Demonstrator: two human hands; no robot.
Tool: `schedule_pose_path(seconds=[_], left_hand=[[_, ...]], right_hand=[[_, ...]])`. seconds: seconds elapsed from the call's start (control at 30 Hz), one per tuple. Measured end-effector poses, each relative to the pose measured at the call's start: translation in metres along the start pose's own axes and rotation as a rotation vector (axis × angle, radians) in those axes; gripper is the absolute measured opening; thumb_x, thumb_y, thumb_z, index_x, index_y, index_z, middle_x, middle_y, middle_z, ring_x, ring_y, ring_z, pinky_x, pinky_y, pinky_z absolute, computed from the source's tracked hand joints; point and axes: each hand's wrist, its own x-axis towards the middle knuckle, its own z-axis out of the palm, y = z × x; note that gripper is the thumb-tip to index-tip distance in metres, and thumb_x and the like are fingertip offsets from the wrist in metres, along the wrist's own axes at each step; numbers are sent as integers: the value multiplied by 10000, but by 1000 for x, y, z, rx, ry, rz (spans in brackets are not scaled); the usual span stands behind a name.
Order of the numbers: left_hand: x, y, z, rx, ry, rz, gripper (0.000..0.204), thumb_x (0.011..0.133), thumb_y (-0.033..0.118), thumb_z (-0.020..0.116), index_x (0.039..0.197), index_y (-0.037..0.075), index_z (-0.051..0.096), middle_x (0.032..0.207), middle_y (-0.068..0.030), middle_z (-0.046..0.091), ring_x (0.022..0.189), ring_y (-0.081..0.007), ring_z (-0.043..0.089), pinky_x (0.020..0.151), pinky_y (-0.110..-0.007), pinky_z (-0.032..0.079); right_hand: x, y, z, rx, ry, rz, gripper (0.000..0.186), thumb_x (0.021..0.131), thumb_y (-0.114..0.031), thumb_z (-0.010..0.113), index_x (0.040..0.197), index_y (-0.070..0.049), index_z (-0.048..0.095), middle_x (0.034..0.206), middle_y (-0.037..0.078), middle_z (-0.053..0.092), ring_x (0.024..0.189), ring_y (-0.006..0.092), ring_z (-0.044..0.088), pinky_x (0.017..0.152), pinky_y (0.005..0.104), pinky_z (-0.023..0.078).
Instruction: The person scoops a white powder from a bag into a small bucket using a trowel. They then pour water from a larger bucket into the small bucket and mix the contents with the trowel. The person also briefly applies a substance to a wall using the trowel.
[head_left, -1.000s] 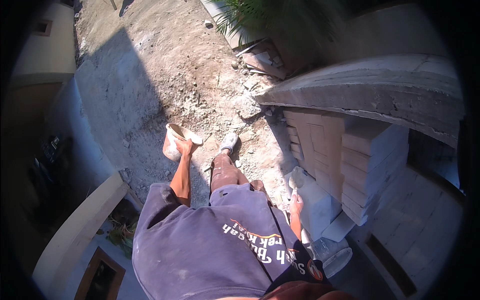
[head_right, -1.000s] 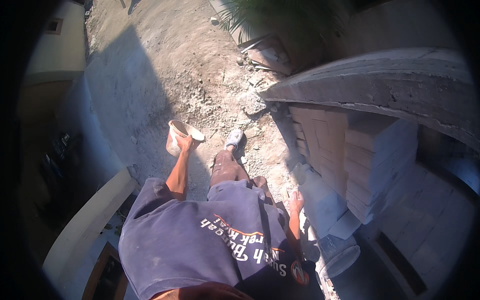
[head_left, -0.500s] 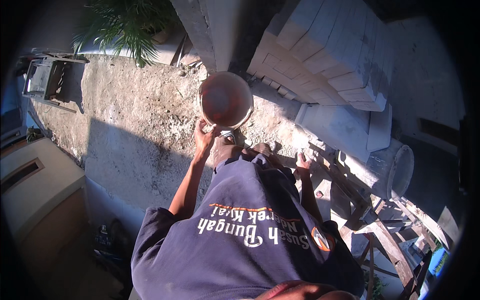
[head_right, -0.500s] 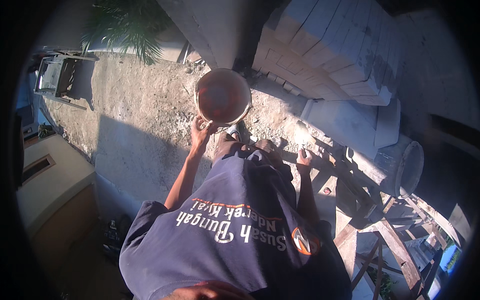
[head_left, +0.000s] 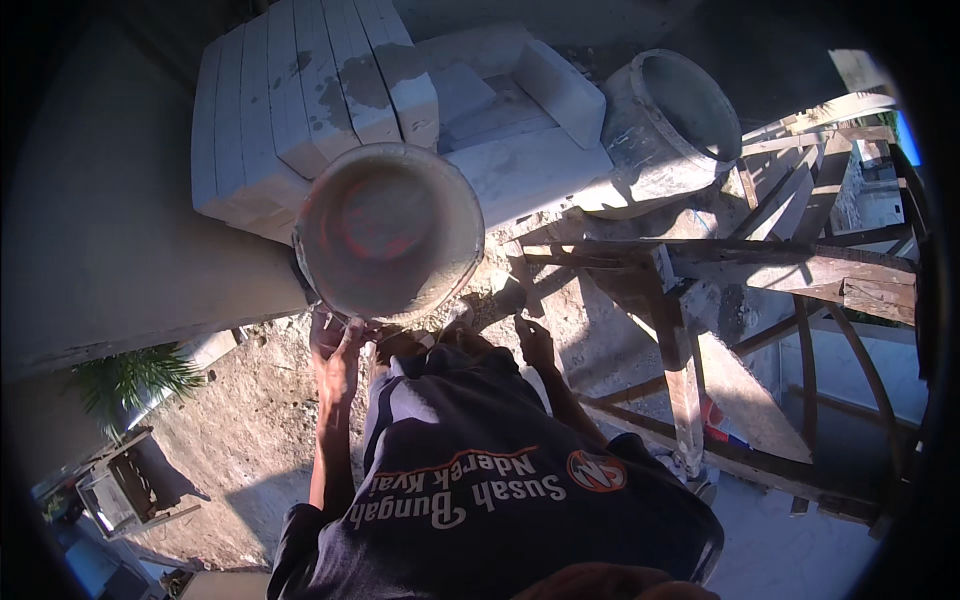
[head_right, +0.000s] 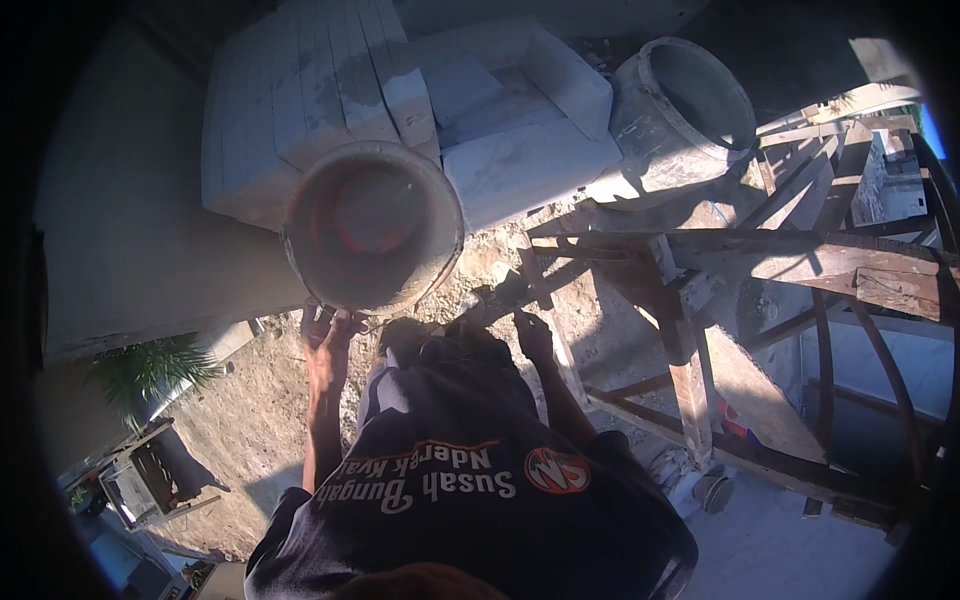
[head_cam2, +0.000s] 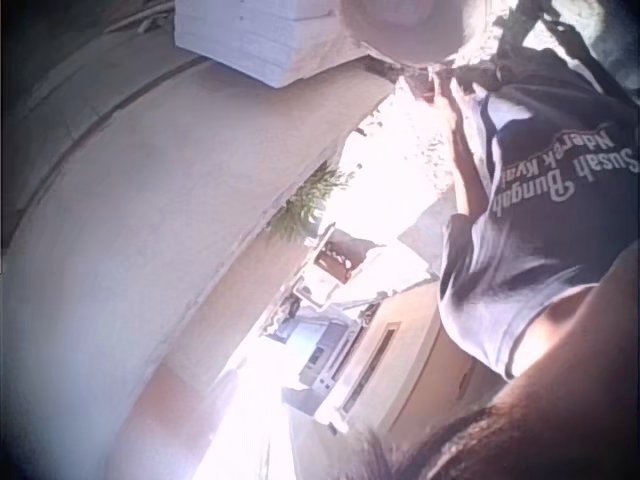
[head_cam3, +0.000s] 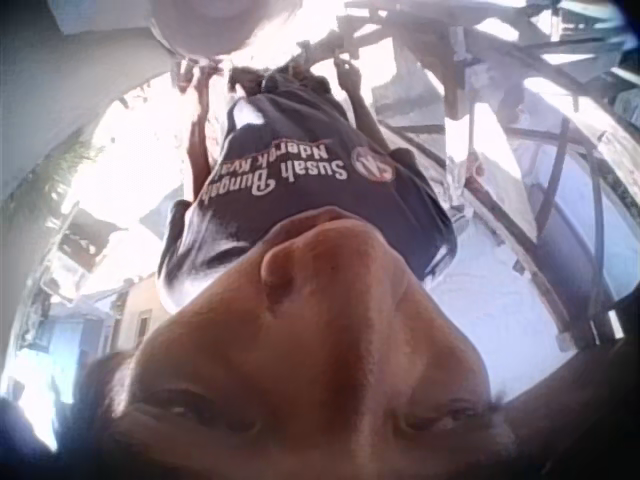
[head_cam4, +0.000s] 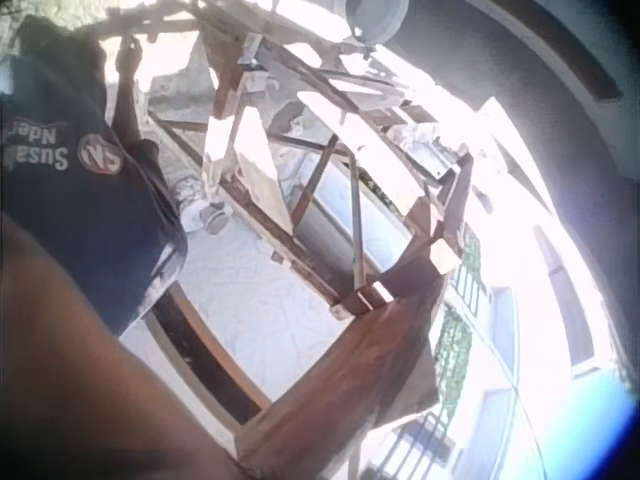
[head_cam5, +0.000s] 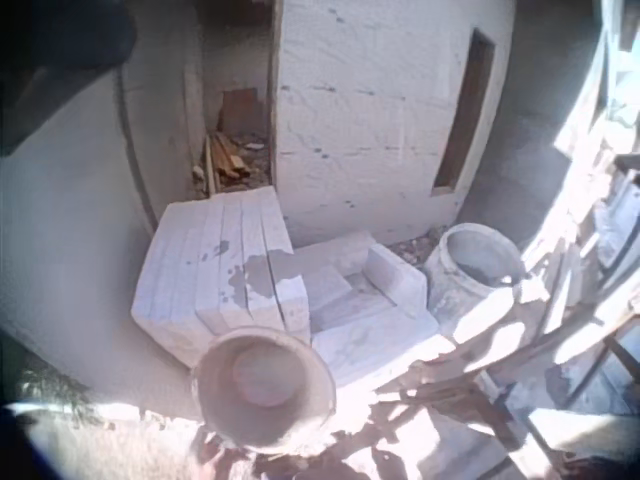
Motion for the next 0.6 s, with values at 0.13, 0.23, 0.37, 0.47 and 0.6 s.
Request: schedule_pose_path(seconds=[0.13, 0.23, 0.37, 0.47, 0.6], left_hand=[[45, -7, 79, -29, -163, -10, 415, 1006, 57, 714, 1367, 17, 515, 1157, -144, 715, 961, -239, 754, 793, -360, 648], [78, -19, 139, -105, -296, -28, 371, 1024, -22, 656, 1360, 7, 503, 1189, -181, 718, 935, -246, 768, 777, -363, 659], [130, -35, 189, -84, -387, -23, 352, 1034, 13, 672, 1327, 7, 477, 1133, -181, 699, 952, -238, 764, 775, -355, 653], [167, -53, 256, -122, -456, -48, 369, 1033, 12, 674, 1334, 2, 460, 1136, -166, 689, 942, -234, 761, 784, -360, 650], [236, -64, 323, -58, -504, -11, 381, 1027, 4, 675, 1334, 0, 450, 1152, -168, 683, 937, -241, 760, 776, -361, 641]], right_hand=[[-4, -2, -25, 150, 63, -61, 421, 1031, -416, 681, 1158, -22, 759, 631, 3, 607, 566, 80, 557, 506, 317, 430], [-10, 17, -41, 180, 133, -49, 429, 1033, -416, 675, 1167, -18, 760, 784, 60, 667, 730, 160, 615, 650, 361, 468], [-38, 5, -41, 80, 131, 162, 557, 1005, -539, 650, 1117, -8, 776, 973, 228, 773, 970, 385, 742, 865, 486, 546], [-59, 55, -50, 1, 344, 52, 551, 935, -520, 787, 978, 29, 757, 651, 130, 681, 547, 248, 665, 523, 448, 495], [-96, 59, -17, -140, 307, 257, 652, 993, -436, 674, 1536, -116, 508, 873, 256, 708, 858, 505, 698, 786, 622, 521]])
